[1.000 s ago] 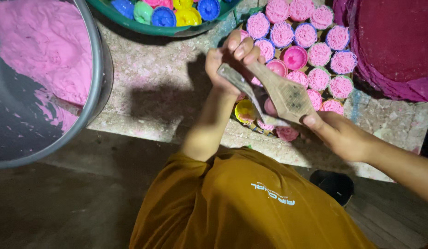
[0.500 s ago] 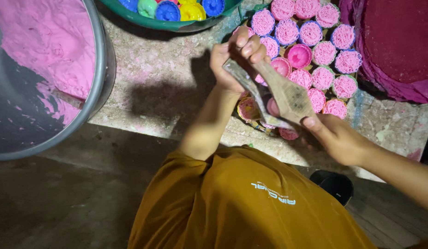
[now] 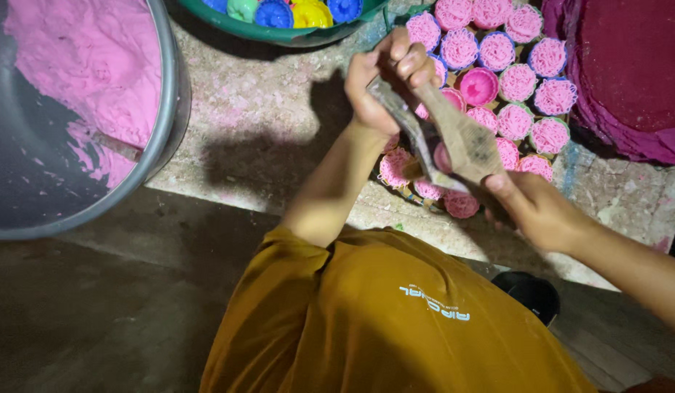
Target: The person repeatedly scoops pink paste from a large basin and packs it into small colorful plastic molds arranged in a basket. They use a wooden tool to press and smooth the paste into each mold, then return the tool to the basin to repeat the cycle.
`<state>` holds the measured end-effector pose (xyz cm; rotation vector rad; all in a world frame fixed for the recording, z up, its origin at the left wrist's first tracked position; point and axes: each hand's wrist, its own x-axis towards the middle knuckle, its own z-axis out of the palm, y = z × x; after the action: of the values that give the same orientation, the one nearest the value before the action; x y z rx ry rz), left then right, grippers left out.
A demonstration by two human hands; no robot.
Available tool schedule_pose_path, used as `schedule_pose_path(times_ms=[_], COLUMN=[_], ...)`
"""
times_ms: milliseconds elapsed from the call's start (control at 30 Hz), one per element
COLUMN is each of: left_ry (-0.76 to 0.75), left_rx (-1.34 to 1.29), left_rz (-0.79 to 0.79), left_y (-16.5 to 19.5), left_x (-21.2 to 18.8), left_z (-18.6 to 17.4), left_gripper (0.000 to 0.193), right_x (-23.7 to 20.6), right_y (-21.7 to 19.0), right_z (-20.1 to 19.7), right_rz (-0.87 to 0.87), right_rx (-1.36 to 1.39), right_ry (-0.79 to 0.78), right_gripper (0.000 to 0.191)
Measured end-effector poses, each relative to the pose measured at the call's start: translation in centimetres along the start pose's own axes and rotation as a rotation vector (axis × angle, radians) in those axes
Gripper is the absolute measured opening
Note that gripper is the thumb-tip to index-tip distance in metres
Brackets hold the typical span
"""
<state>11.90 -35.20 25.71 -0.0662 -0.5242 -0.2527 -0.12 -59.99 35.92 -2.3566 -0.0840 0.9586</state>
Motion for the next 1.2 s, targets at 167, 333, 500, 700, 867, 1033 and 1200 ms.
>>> schedule_pose_path(times_ms=[167,333,500,700,867,1033,1200], left_ry=[0.000,0.013,0.020,0.597,0.526,-0.072,-0.185], left_rx=[0.072,0.036,0.195,1.013,1.109,2.210,2.290], left_rz=[-0.051,-0.056,-0.071,-0.362,-0.713,-0.760,-0.277], left_y=[0.5,-0.4,0.2,-0.2,0.1,1.4,2.8], left_x=[1.1,1.6,2.5,-3.2,-8.6,-11.6,-14.4], left_z=[-0.1,1.2,1.2,-3.2,-3.3,3.1,7.4], left_gripper=[0.025,0.026,0.025,0.044,0.056,0.064,0.065], right_x=[-0.1,-0.6,0.7,0.5,0.2,-0.2,-1.5], right_y=[0.2,1.0,2.7,5.4,6.1,7.0,7.7], right_z=[0.5,0.4,0.4,2.3,4.3,6.7,10.5], right_rz=[-0.098,-0.051,-0.265,-0.292,-0.284,-0.512,-0.595], right_rx=[-0.057,0.030,0.037,0.242,0.216,0.411,0.758], right_ry=[0.141,0.066,0.212,0.150,0.346,0.566,0.713], right_gripper=[0.070,0.074,0.069,0.071,0.082,0.082,0.085])
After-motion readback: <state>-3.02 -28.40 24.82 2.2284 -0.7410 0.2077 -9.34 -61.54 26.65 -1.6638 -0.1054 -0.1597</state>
